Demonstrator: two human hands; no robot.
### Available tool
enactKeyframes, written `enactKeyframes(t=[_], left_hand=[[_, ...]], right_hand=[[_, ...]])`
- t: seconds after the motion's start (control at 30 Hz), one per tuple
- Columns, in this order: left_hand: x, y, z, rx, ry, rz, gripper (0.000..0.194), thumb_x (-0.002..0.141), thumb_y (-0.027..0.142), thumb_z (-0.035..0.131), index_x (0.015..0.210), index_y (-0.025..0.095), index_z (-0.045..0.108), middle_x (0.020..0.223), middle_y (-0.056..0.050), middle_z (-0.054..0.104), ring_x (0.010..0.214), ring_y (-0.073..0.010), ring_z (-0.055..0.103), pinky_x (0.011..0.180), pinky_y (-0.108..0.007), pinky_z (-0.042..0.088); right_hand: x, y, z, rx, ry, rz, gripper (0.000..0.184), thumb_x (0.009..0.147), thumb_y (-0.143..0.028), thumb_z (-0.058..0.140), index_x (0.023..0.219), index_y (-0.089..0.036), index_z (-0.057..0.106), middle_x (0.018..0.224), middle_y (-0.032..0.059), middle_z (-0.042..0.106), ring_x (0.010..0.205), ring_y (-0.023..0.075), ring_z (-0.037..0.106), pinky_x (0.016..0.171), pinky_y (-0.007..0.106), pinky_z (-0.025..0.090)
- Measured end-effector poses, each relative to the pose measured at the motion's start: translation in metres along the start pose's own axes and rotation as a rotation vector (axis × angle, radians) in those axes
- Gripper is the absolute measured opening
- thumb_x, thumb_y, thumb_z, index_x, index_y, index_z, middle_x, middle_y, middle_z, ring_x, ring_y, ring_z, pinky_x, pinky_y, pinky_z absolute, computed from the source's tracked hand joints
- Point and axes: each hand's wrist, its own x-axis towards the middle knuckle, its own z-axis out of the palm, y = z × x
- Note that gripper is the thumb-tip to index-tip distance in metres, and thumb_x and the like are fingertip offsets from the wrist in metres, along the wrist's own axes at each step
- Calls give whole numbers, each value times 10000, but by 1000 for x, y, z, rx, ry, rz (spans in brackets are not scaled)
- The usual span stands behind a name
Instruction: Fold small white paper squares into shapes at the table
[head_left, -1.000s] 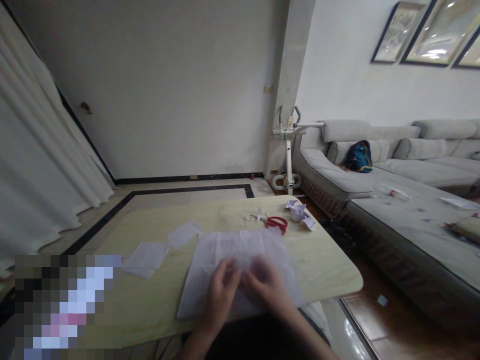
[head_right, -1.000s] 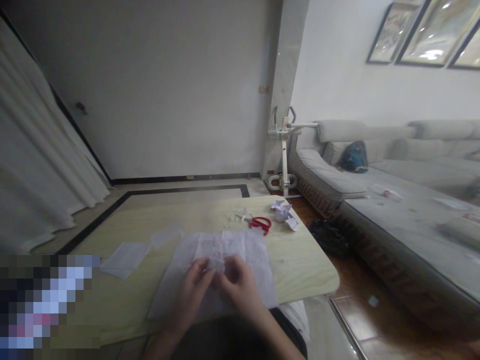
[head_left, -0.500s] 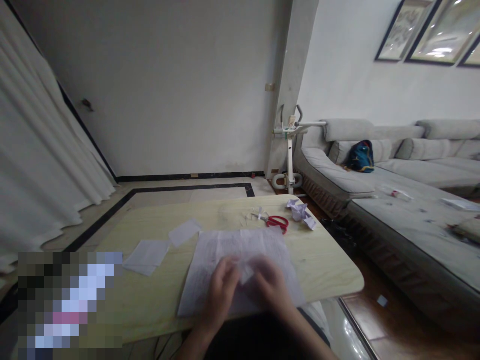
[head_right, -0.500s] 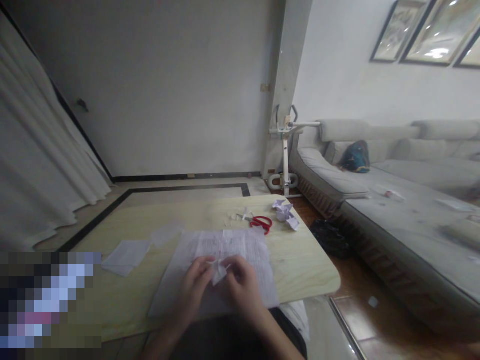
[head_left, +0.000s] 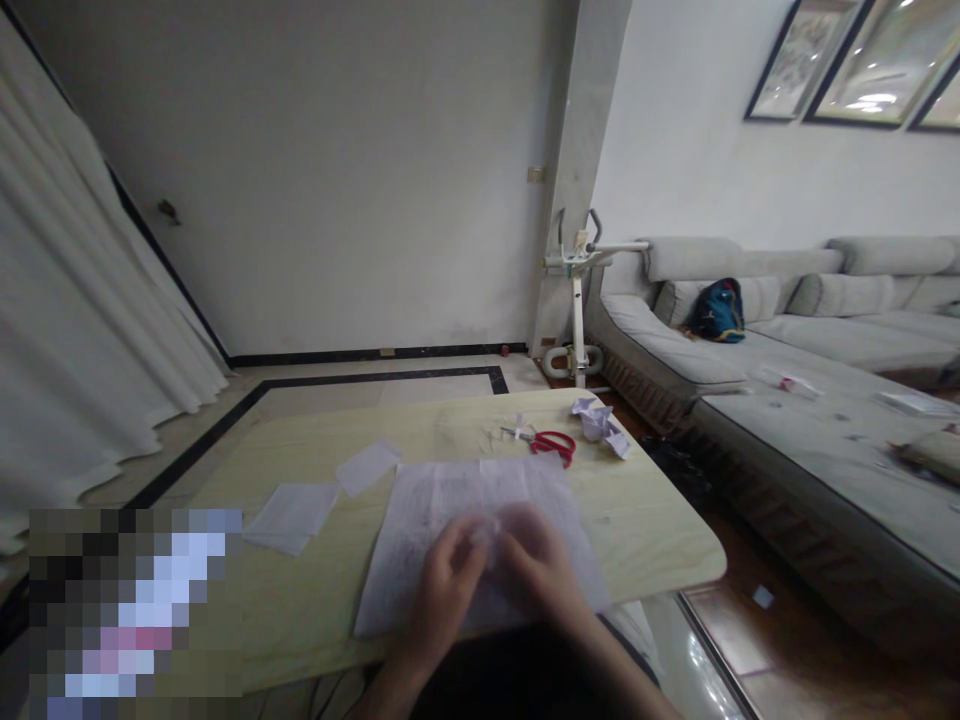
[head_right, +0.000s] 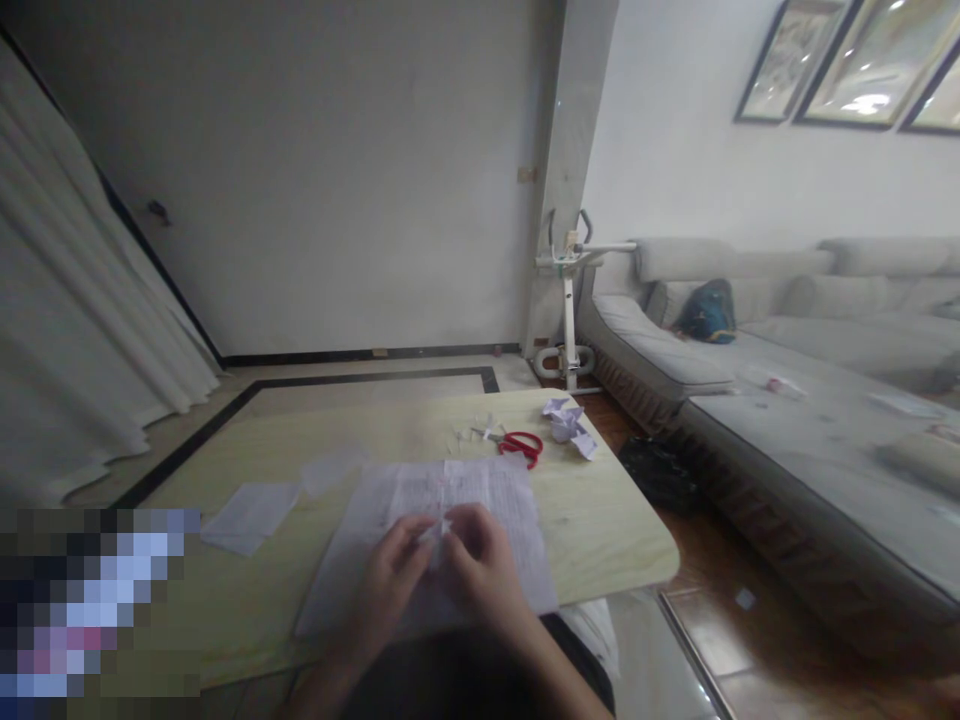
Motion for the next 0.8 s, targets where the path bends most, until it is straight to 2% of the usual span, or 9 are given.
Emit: enactKeyframes(t=[0.13,0.23,0.5,0.67,0.8], left_hand=[[-2,2,1,98,16,59,262,814,360,614,1024,209,657,1026,-83,721,991,-264,666,865,-391,531],[-4,4,1,170,35,109,220,821,339,611,1005,225,655,996,-67,724,937,-246,675,840,-375,534],[-4,1,2,114,70,67,210,836,399,598,921,214,650,845,-59,731,790,-241,703,731,-350,563],[-4,2,2,150,72,101,213,861,398,560,882,217,671,850,-68,736,793,-244,701,733,-351,563],[-6,6,2,178,27,110,211,873,396,550,895,226,673,866,-67,736,818,-245,693,753,-349,553]], right_hand=[[-1,-2,-1,1,1,-13,129,802,-314,570,889,-219,574,743,4,574,689,175,571,628,283,489],[-2,-2,-1,4,-15,-13,127,811,-311,573,899,-218,571,717,-5,559,665,168,554,601,274,476],[-2,-5,1,0,-5,-39,120,806,-286,579,893,-204,573,698,-7,554,648,160,536,575,264,449],[-2,-4,1,4,-27,4,147,812,-274,565,939,-201,563,632,-47,469,563,129,458,509,234,396],[-1,-1,1,-6,-28,-6,146,828,-254,548,963,-198,557,605,-67,412,538,117,412,488,222,358]])
